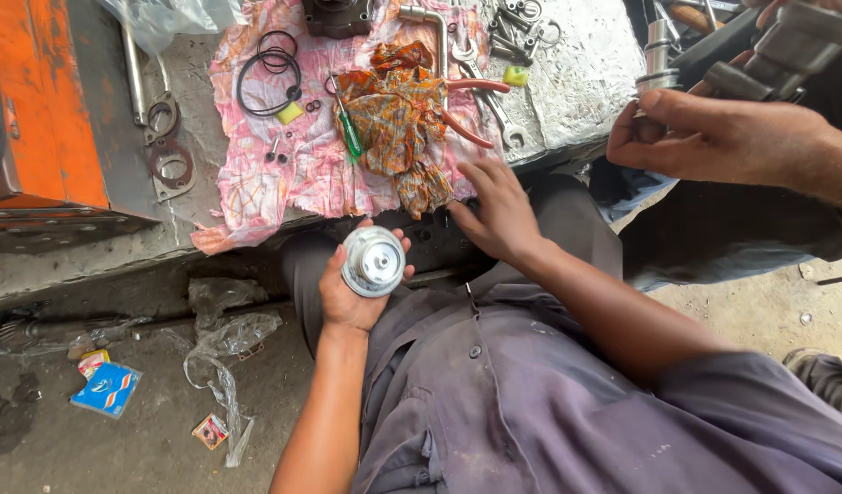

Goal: The person disassembles and cleans small mechanical components on a cloth-covered bench using pliers, a screwdriver, and a cloth, then begins reassembling them with the help of another person.

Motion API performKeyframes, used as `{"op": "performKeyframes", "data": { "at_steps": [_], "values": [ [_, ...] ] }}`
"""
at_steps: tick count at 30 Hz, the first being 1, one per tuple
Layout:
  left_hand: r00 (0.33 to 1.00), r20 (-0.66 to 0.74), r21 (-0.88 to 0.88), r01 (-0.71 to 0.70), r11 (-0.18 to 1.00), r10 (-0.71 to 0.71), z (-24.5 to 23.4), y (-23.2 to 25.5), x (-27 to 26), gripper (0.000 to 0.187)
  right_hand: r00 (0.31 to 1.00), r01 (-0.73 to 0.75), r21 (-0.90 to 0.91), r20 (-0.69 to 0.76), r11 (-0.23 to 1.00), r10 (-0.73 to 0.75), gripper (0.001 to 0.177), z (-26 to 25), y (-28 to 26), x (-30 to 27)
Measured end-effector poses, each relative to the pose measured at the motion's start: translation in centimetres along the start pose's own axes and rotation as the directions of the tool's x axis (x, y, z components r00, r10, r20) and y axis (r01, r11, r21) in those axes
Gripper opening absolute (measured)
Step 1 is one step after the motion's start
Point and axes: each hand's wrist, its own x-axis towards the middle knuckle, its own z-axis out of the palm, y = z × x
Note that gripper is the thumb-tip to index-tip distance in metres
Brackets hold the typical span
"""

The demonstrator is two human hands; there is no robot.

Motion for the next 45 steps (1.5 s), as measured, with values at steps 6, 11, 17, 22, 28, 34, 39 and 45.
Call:
{"op": "performKeyframes", "data": {
  "at_steps": [6, 11, 17, 22, 28, 34, 39, 45],
  "values": [
    [0.945, 0.044, 0.300, -0.323, 0.898, 0.325, -0.3, 3.9, 4.9, 0.058, 0.968, -0.230, 0.002, 0.101, 0.973, 0.229, 0.052, -2.6, 3.5, -3.3],
    [0.683, 0.258, 0.944, -0.329, -0.028, 0.684, 0.7, 8.5, 11.8, 0.074, 0.942, -0.309, 0.009, 0.142, 0.951, 0.304, 0.049, -3.2, 4.1, -3.4],
    [0.670, 0.454, 0.786, 0.008, -0.618, 0.587, 3.0, 10.4, 14.8, 0.105, 0.938, -0.302, 0.073, 0.202, 0.951, 0.282, 0.047, -2.1, 4.4, -3.8],
    [0.813, 0.274, 0.715, 0.185, -0.674, 0.514, 2.8, 10.6, 16.5, 0.110, 0.891, -0.406, 0.109, 0.269, 0.907, 0.366, 0.047, -2.2, 4.4, -4.5],
    [0.821, 0.318, 0.625, 0.195, -0.756, 0.474, 0.9, 11.2, 18.3, 0.109, 0.836, -0.486, 0.093, 0.338, 0.869, 0.432, 0.049, -2.4, 4.5, -4.8],
    [0.857, 0.186, 0.674, 0.244, -0.697, 0.481, 1.1, 11.7, 17.8, 0.105, 0.815, -0.516, 0.092, 0.361, 0.852, 0.454, 0.050, -2.2, 4.8, -4.7],
    [0.819, 0.399, 0.600, 0.108, -0.793, 0.413, 4.4, 10.3, 17.1, 0.096, 0.811, -0.529, 0.126, 0.364, 0.839, 0.457, 0.049, -2.3, 4.7, -4.1],
    [0.838, 0.543, 0.527, -0.297, -0.797, 0.047, 6.1, 3.6, 19.3, 0.092, 0.809, -0.549, 0.250, 0.396, 0.797, 0.434, 0.047, -2.7, 3.6, -2.5]
  ]
}}
